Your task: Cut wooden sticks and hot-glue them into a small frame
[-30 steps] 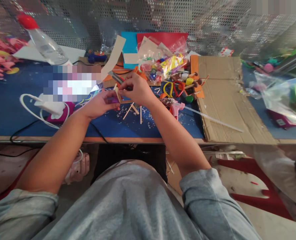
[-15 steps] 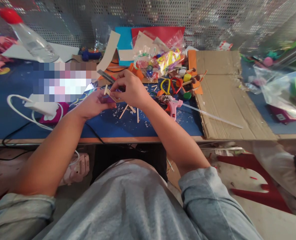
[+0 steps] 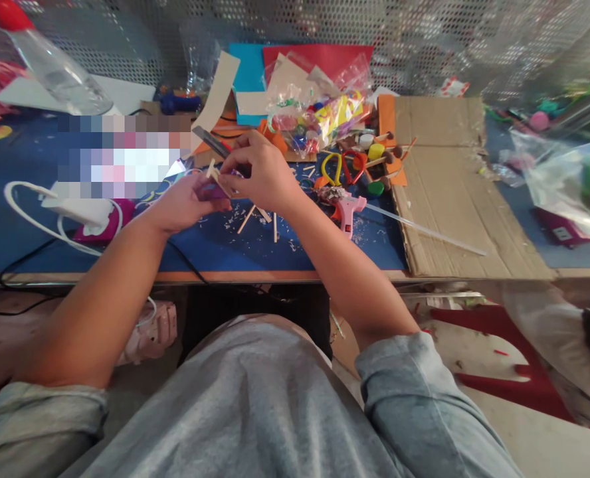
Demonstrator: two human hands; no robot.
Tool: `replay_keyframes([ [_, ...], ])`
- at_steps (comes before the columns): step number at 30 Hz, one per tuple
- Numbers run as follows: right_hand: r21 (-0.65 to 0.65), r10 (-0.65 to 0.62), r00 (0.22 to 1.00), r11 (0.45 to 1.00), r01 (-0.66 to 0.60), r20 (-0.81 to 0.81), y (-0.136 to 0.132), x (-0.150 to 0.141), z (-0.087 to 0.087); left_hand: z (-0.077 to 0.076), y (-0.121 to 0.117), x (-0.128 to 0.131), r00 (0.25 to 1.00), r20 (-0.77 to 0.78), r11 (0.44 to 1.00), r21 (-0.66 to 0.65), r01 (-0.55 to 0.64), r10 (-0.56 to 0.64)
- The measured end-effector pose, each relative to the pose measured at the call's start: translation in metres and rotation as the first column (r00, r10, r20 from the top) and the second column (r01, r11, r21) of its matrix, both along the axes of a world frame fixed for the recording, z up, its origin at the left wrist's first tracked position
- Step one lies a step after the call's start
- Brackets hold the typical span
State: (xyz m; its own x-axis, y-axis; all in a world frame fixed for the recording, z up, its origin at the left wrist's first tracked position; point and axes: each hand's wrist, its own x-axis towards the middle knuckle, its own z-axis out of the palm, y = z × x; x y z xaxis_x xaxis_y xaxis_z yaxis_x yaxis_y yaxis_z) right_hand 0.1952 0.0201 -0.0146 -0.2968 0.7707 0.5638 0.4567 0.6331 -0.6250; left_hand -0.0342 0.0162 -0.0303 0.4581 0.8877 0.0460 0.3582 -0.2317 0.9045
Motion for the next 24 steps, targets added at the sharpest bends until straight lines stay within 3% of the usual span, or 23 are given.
replay_keyframes([
  [5,0.018,-0.09,0.995,0.996,0.091,-0.035,0.014,0.016,-0.003,-0.002,0.002,-0.001,0.991,-0.114,0.989,0.135,-0.057,0.073],
  [11,-0.05,-0.188,0.982,0.981,0.187,-0.026,0.034,0.03,-0.019,-0.004,0.009,-0.006,0.951,-0.237,0.948,0.292,-0.126,0.199],
  [24,-0.048,-0.148,0.988,0.988,0.146,-0.038,0.031,0.013,-0.035,-0.003,0.008,-0.02,0.849,-0.42,0.911,0.382,-0.155,0.321],
])
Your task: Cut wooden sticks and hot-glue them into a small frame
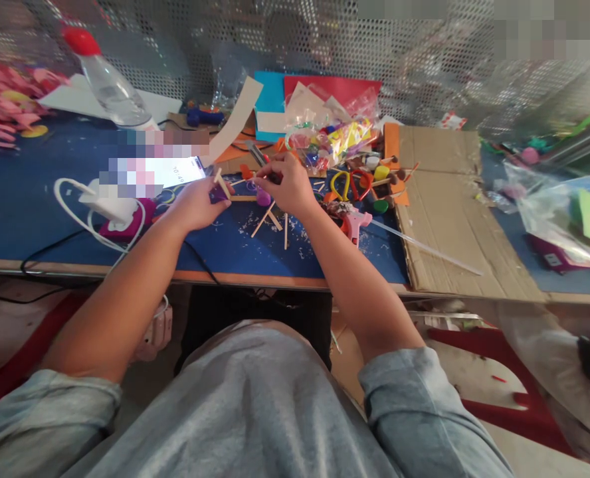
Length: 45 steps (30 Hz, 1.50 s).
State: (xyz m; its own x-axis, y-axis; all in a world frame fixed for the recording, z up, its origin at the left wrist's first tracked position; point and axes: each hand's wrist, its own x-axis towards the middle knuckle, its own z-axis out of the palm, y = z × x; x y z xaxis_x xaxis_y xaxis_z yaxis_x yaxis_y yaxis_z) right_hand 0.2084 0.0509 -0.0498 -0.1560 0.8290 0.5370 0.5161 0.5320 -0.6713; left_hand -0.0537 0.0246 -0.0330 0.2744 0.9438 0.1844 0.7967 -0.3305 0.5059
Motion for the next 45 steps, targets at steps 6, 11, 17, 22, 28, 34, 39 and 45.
replay_keyframes([
  [6,0.005,0.039,0.999,0.999,-0.039,-0.023,-0.007,-0.005,0.002,0.0,0.0,0.001,0.999,-0.027,1.0,-0.001,0.025,-0.025],
  [11,-0.015,0.046,0.999,0.999,-0.046,-0.003,-0.007,-0.01,0.0,-0.002,-0.001,0.002,0.999,-0.023,0.999,0.024,0.041,-0.041],
  [17,0.0,0.048,0.999,0.999,-0.048,-0.003,-0.009,-0.012,0.0,-0.004,-0.001,0.004,0.998,-0.017,0.997,0.051,0.059,-0.058],
  [22,-0.021,0.041,0.999,0.999,-0.04,0.016,-0.011,-0.012,0.0,-0.006,0.001,0.005,0.999,-0.028,0.997,0.058,0.046,-0.045],
  [28,-0.044,0.053,0.998,0.998,-0.052,0.015,-0.01,-0.013,-0.001,-0.005,0.001,0.006,0.997,-0.051,0.997,0.052,0.058,-0.055],
  [34,-0.031,0.025,1.0,0.999,-0.025,0.007,-0.011,-0.013,-0.003,-0.007,0.0,0.006,0.995,-0.065,0.996,0.04,0.077,-0.074],
  [39,-0.024,0.012,1.0,1.0,-0.012,-0.011,-0.01,-0.011,-0.002,-0.008,0.001,0.005,0.995,-0.062,0.996,0.044,0.083,-0.08],
  [45,0.036,-0.078,0.992,0.996,0.082,-0.098,-0.006,-0.003,0.002,-0.01,0.005,0.0,0.999,-0.037,0.998,0.066,-0.022,0.024],
])
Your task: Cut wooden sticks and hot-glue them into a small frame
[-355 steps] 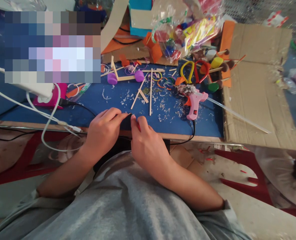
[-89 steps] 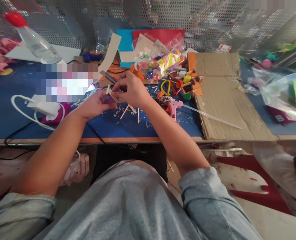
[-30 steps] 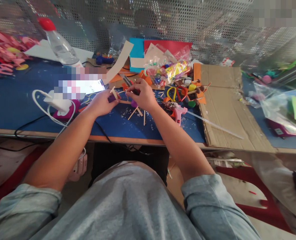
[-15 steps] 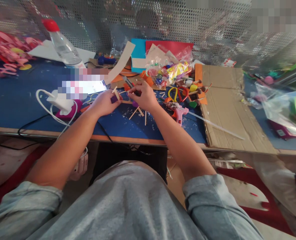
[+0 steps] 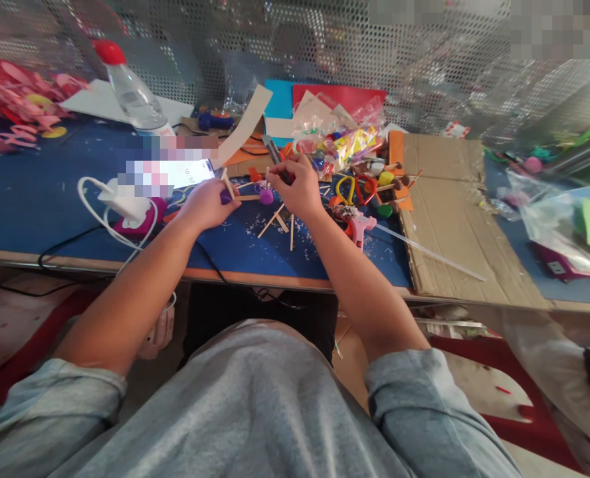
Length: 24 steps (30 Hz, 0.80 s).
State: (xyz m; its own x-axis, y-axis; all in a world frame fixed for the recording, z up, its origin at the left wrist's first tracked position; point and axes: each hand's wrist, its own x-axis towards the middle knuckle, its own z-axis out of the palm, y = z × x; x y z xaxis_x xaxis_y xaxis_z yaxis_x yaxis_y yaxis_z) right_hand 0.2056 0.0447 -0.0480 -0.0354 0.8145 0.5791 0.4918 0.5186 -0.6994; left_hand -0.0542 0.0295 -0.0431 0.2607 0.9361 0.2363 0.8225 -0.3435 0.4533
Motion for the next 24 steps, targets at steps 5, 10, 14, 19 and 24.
replay_keyframes([
  [5,-0.02,-0.023,1.0,1.0,0.024,0.018,0.0,0.003,0.0,-0.003,0.004,-0.004,0.996,0.024,0.997,0.005,-0.082,0.082],
  [10,-0.047,-0.008,1.0,0.999,0.009,0.019,0.001,0.002,-0.001,-0.002,0.002,-0.005,0.993,0.058,0.994,0.007,-0.105,0.104],
  [14,-0.068,0.001,1.0,0.998,0.0,0.019,0.002,0.001,-0.001,0.001,0.0,-0.006,0.993,0.08,0.996,0.017,-0.092,0.09],
  [19,-0.069,-0.001,1.0,0.998,0.002,0.013,0.0,0.0,0.001,0.002,-0.001,-0.009,0.993,0.083,0.996,0.013,-0.087,0.086],
  [24,-0.081,0.002,1.0,0.997,-0.002,0.002,-0.002,-0.002,0.002,0.011,-0.009,-0.012,0.992,0.06,0.992,0.067,-0.111,0.107],
])
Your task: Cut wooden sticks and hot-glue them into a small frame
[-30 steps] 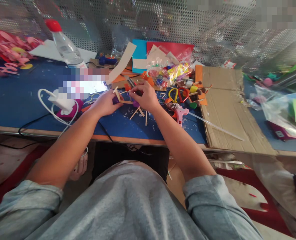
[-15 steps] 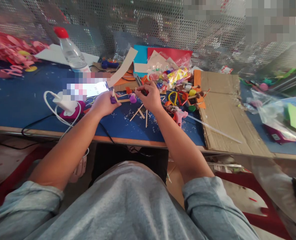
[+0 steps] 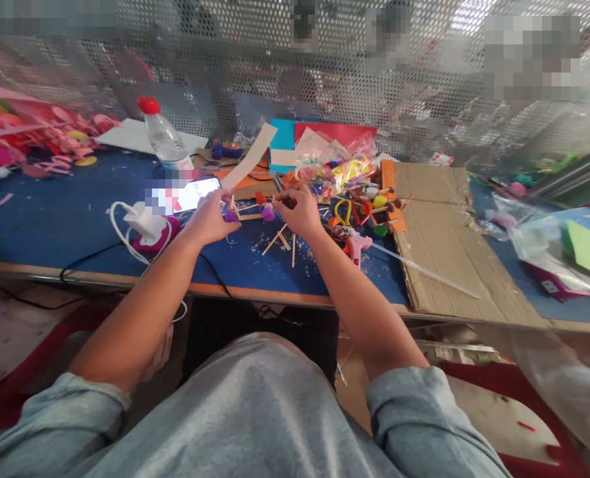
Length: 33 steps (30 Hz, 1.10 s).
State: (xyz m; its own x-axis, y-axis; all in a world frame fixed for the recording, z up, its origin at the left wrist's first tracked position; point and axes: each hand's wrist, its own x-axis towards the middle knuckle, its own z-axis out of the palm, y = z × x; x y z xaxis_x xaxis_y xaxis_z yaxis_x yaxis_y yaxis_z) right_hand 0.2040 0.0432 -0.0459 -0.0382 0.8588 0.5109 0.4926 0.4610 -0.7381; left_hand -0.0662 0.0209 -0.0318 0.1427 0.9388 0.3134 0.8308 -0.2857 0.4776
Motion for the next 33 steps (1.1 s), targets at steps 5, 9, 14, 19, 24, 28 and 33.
replay_keyframes([
  [5,-0.006,0.001,1.0,1.0,-0.001,-0.009,-0.003,-0.001,0.0,0.02,-0.024,-0.001,0.996,-0.06,0.993,0.104,-0.055,0.061],
  [9,-0.013,-0.005,1.0,1.0,0.005,-0.016,-0.005,-0.001,0.001,0.029,-0.06,0.007,0.991,-0.088,0.982,0.17,-0.088,0.104],
  [14,-0.007,-0.017,0.999,1.0,0.017,-0.029,-0.006,-0.002,0.0,0.021,-0.093,0.04,0.973,-0.223,0.992,0.092,0.087,-0.065],
  [19,0.007,-0.009,0.999,1.0,0.009,-0.042,-0.005,0.001,-0.001,0.01,-0.088,0.069,0.909,-0.374,0.982,-0.053,0.179,-0.186],
  [24,0.014,0.017,0.998,1.0,-0.016,-0.061,-0.005,0.003,-0.004,0.009,-0.077,0.075,0.845,-0.483,0.973,-0.123,0.195,-0.231],
  [28,0.022,0.022,0.997,1.0,-0.02,-0.077,-0.004,0.002,-0.005,0.009,-0.078,0.077,0.807,-0.533,0.967,-0.14,0.212,-0.254],
  [33,0.033,0.011,0.995,0.999,-0.008,-0.101,-0.002,0.003,-0.007,0.004,-0.075,0.074,0.798,-0.544,0.966,-0.133,0.222,-0.259],
])
